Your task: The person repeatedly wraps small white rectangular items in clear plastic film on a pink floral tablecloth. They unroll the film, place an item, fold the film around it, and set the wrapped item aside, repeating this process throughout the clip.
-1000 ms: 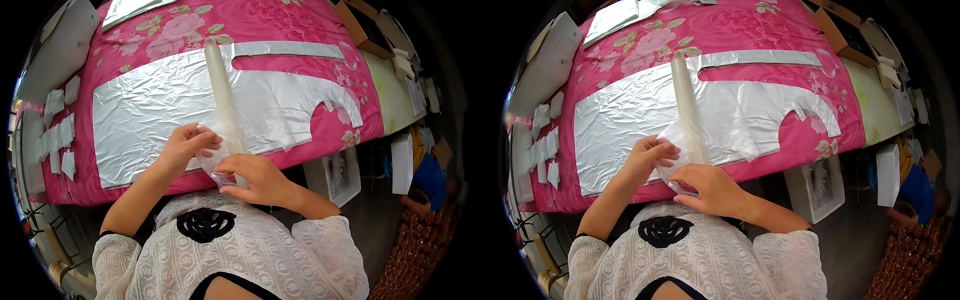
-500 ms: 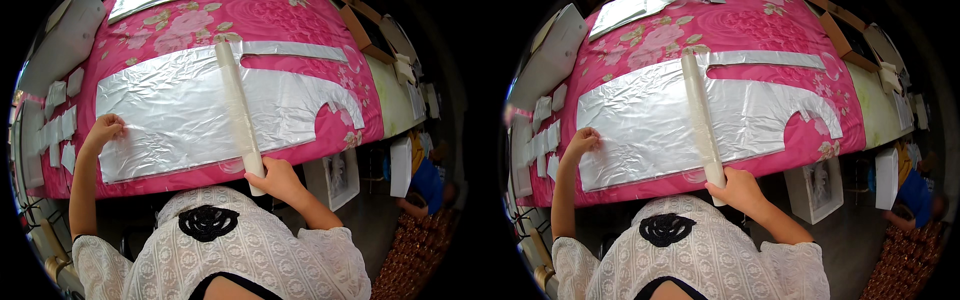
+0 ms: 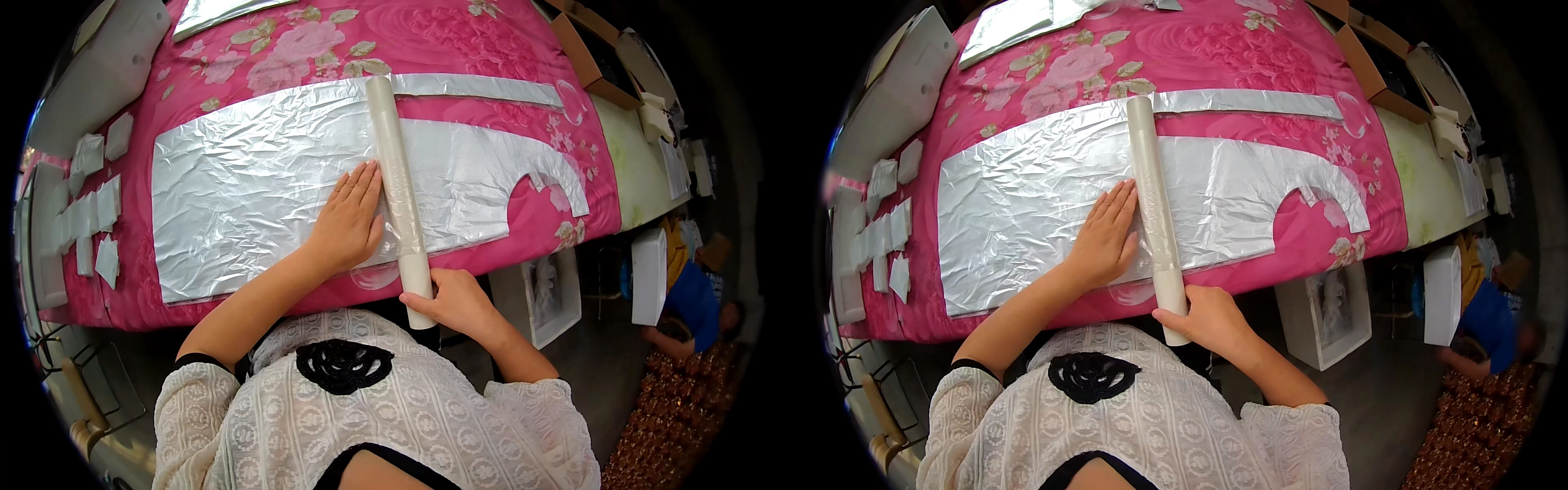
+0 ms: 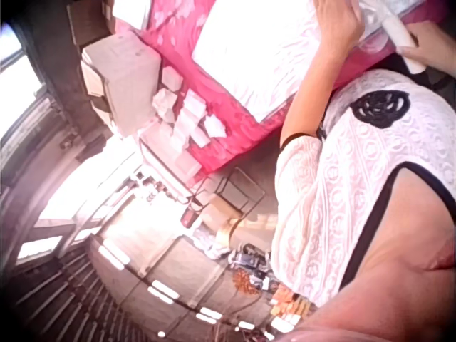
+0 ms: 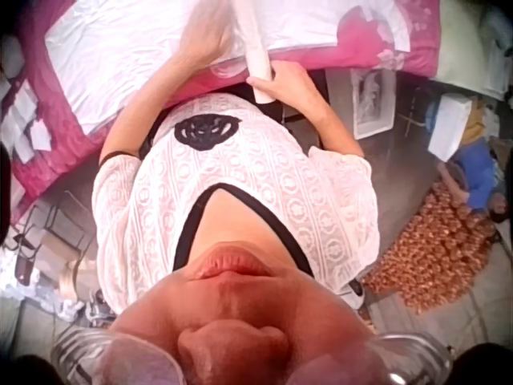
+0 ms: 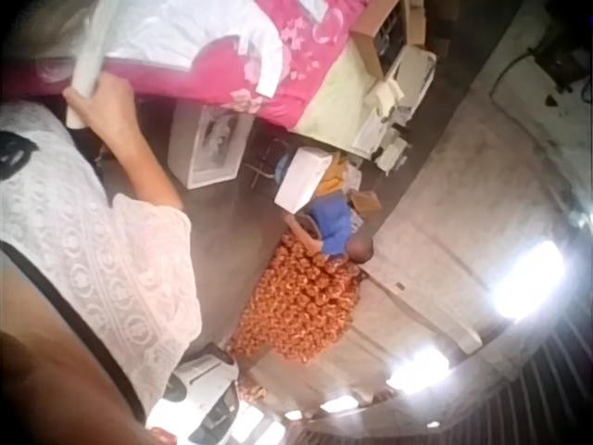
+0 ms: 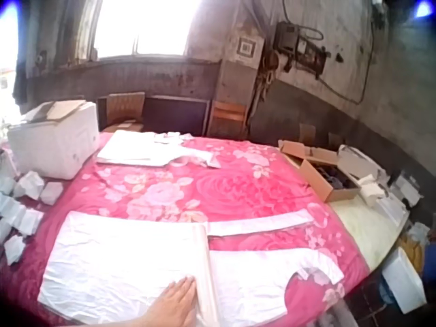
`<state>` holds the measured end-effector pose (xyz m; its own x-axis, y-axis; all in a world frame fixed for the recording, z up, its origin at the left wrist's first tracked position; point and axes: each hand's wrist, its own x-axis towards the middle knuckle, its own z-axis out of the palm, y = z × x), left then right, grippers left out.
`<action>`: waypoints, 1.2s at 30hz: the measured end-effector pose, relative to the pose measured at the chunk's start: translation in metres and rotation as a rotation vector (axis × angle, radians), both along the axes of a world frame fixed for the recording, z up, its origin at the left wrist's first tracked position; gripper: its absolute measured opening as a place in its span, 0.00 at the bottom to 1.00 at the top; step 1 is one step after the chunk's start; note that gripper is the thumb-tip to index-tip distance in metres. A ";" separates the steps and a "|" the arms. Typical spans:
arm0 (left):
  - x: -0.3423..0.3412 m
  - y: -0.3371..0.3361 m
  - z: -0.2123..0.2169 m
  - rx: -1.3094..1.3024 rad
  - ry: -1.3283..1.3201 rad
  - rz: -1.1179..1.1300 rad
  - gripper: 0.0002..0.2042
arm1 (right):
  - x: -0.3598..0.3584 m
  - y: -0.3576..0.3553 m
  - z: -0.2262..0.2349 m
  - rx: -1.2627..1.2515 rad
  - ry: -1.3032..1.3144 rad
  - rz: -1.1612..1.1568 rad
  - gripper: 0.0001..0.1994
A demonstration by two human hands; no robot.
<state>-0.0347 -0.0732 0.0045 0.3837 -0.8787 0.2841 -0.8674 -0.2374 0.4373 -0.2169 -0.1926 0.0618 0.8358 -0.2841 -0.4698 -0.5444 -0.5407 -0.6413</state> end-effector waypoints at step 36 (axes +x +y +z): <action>-0.006 -0.004 -0.014 0.010 -0.211 -0.014 0.34 | 0.254 0.131 -0.019 0.232 -0.471 0.625 0.33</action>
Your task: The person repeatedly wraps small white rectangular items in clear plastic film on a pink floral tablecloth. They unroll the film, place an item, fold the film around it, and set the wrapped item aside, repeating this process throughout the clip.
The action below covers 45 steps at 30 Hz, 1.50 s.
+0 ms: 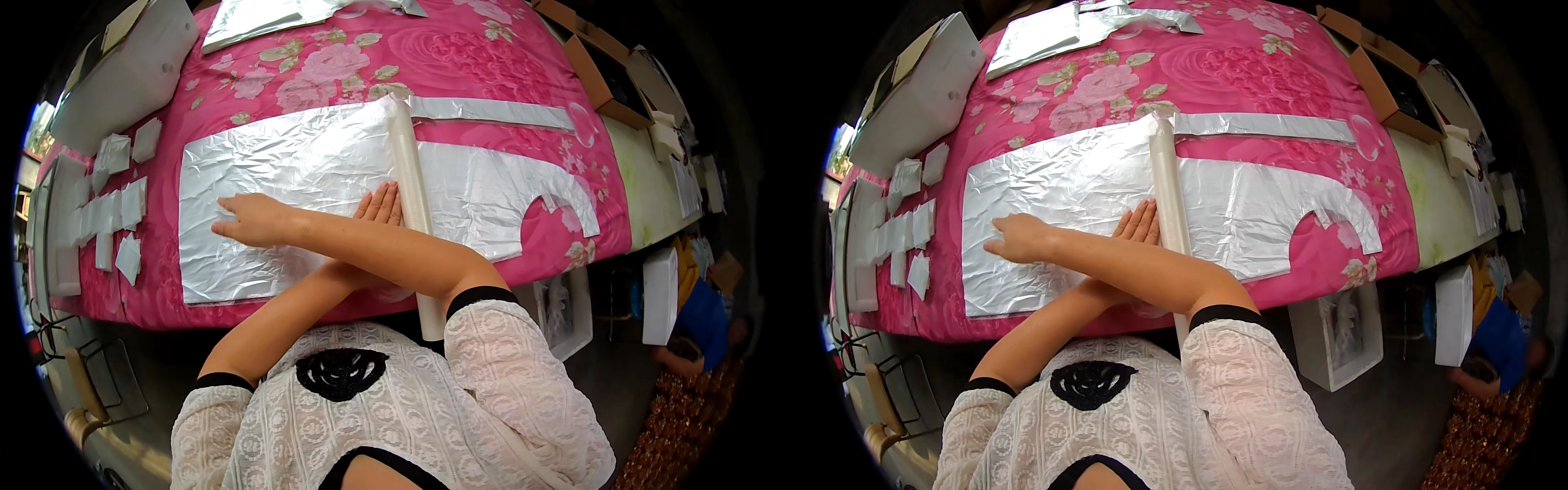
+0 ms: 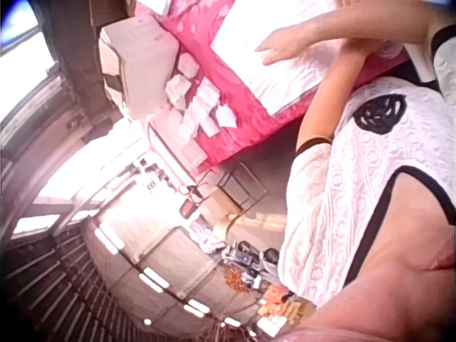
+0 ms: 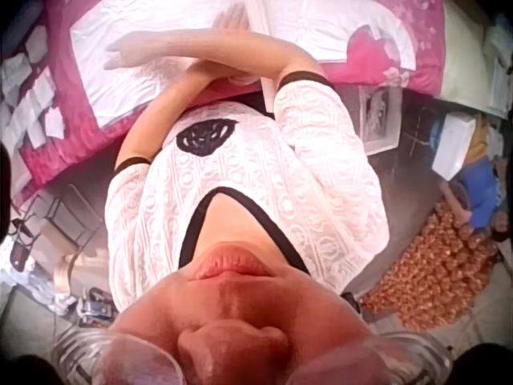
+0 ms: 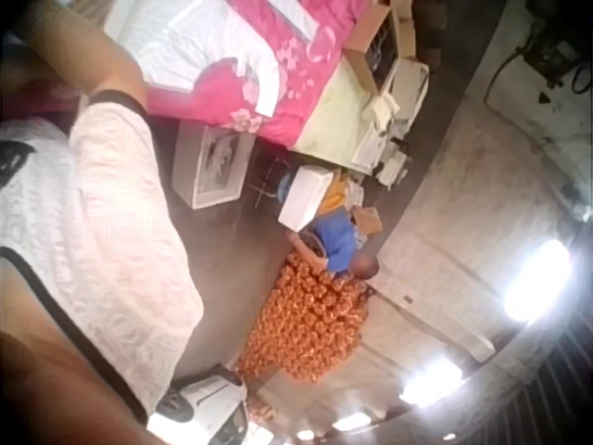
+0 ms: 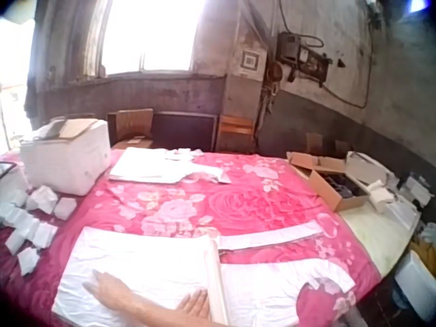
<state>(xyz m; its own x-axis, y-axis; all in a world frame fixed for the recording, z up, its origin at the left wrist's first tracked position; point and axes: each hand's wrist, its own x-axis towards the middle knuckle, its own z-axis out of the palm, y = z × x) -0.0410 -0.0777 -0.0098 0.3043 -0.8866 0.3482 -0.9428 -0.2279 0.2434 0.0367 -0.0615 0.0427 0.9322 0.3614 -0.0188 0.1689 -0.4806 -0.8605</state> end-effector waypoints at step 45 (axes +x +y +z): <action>-0.025 0.297 0.033 -0.450 1.013 0.894 0.35 | 0.030 0.148 -0.048 -0.005 -0.564 -0.436 0.31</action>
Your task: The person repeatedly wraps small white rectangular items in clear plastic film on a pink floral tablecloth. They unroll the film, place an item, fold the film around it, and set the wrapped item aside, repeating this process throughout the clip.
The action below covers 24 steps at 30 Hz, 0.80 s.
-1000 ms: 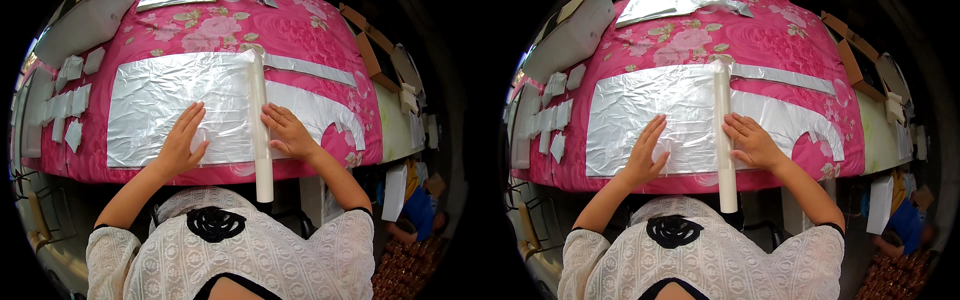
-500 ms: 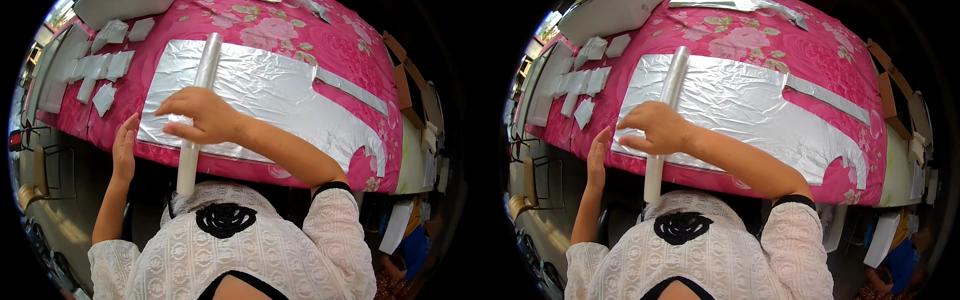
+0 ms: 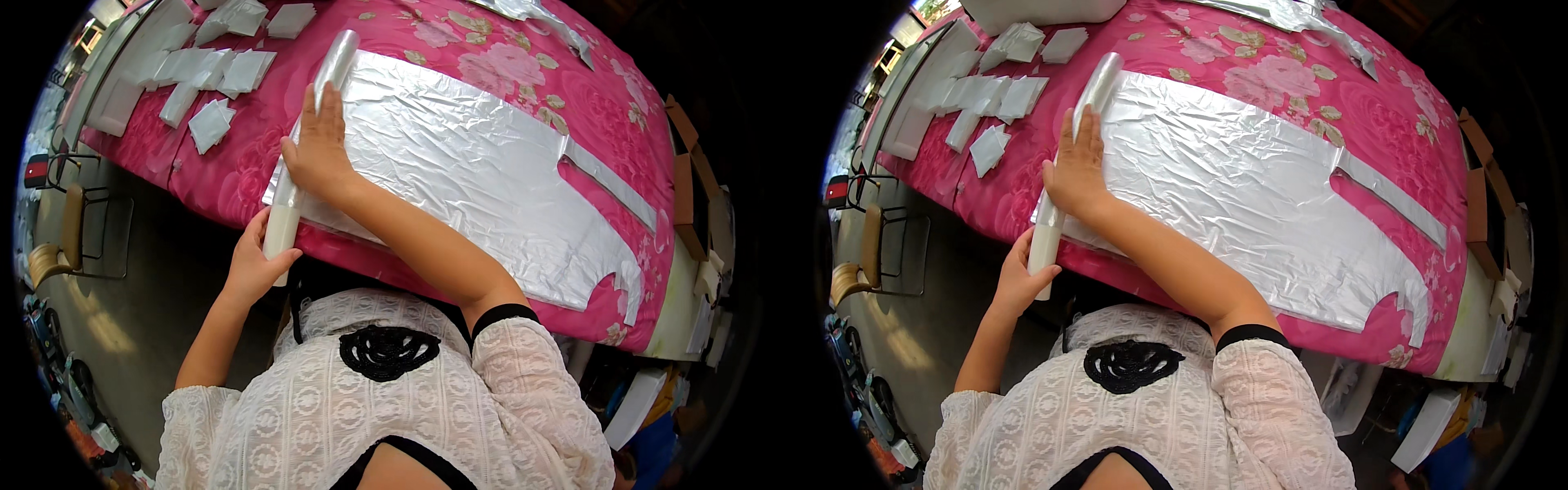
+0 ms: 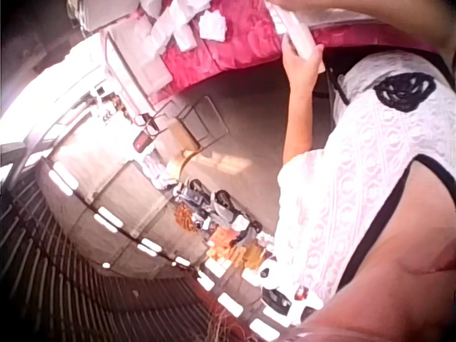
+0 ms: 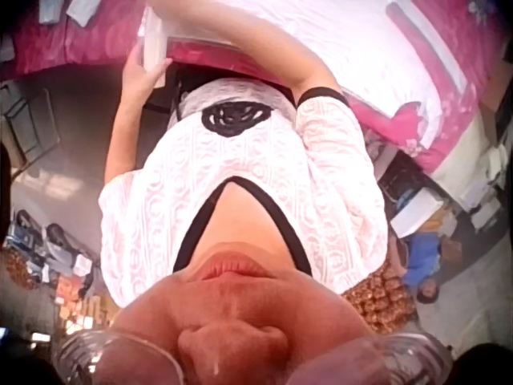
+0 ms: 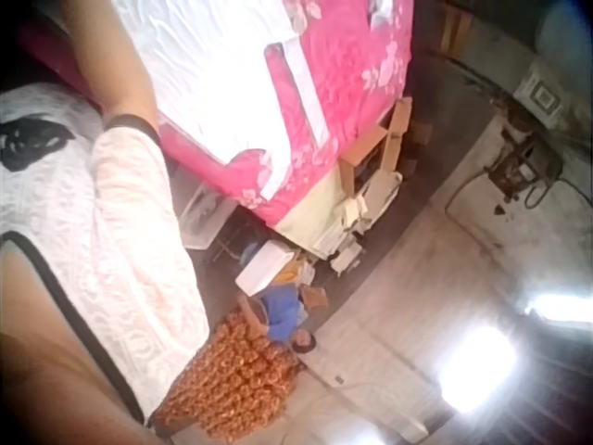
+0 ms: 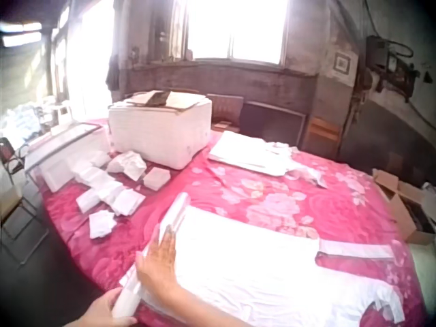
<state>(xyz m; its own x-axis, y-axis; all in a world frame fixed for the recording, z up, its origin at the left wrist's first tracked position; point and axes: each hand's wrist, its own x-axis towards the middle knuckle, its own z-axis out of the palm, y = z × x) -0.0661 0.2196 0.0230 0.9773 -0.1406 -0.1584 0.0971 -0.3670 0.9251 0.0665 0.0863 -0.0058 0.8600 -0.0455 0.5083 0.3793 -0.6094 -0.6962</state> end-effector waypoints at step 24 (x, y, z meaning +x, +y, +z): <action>0.014 -0.094 0.020 -0.377 0.755 -0.388 0.24 | -0.088 -0.146 0.037 1.313 0.574 0.092 0.21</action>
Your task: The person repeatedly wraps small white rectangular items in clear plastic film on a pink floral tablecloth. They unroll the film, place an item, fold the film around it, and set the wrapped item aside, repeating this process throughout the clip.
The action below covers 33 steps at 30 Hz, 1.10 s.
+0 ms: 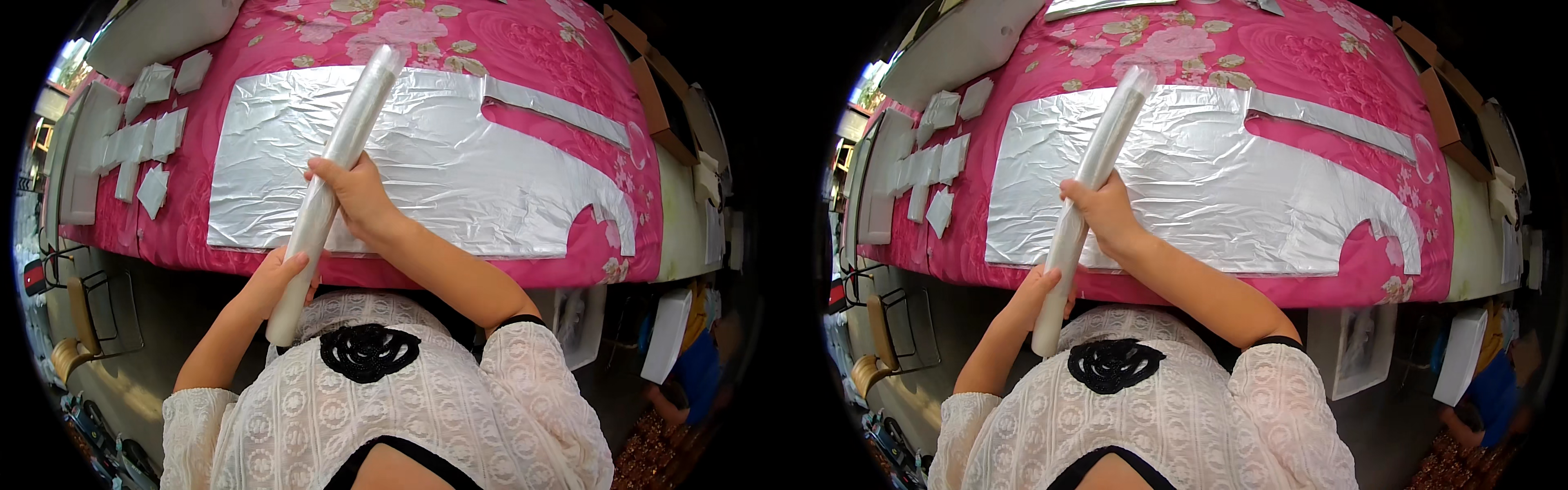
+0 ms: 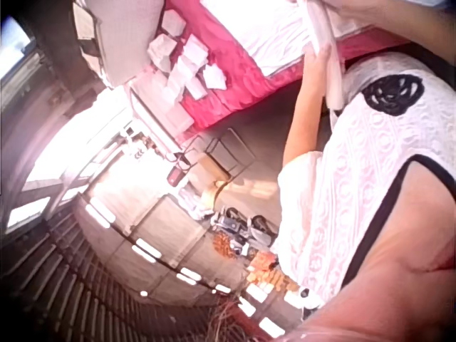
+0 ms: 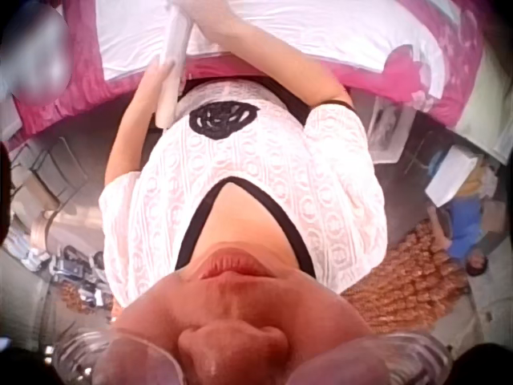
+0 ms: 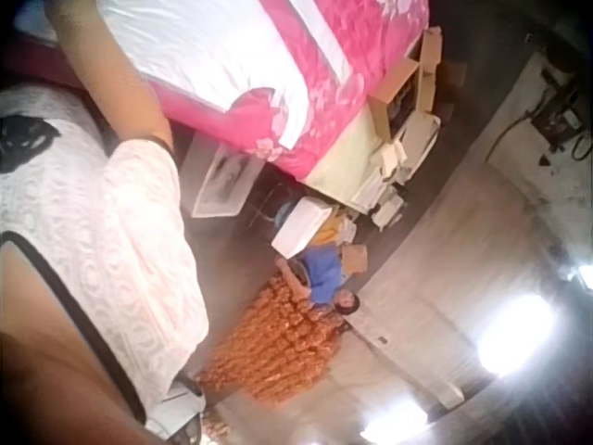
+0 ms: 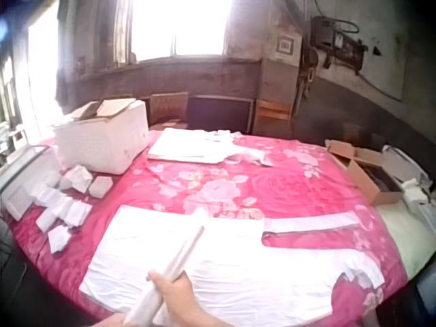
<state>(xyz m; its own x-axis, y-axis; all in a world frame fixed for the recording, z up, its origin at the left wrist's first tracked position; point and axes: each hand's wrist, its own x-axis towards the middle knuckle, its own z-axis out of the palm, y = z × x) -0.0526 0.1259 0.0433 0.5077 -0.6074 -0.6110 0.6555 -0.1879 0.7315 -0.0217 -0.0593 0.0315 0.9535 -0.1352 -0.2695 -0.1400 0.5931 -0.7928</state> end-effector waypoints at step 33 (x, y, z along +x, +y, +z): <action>0.014 0.097 0.009 0.100 0.091 -0.570 0.28 | 0.043 -0.330 -0.030 -1.439 0.134 -0.219 0.14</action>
<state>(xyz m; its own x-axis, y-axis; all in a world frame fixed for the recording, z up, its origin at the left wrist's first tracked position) -0.0388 0.2226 0.0522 0.0605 -0.7060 -0.7056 0.4899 -0.5949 0.6373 0.0208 -0.3890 0.0020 0.8578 -0.4952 0.1378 -0.2723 -0.6652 -0.6952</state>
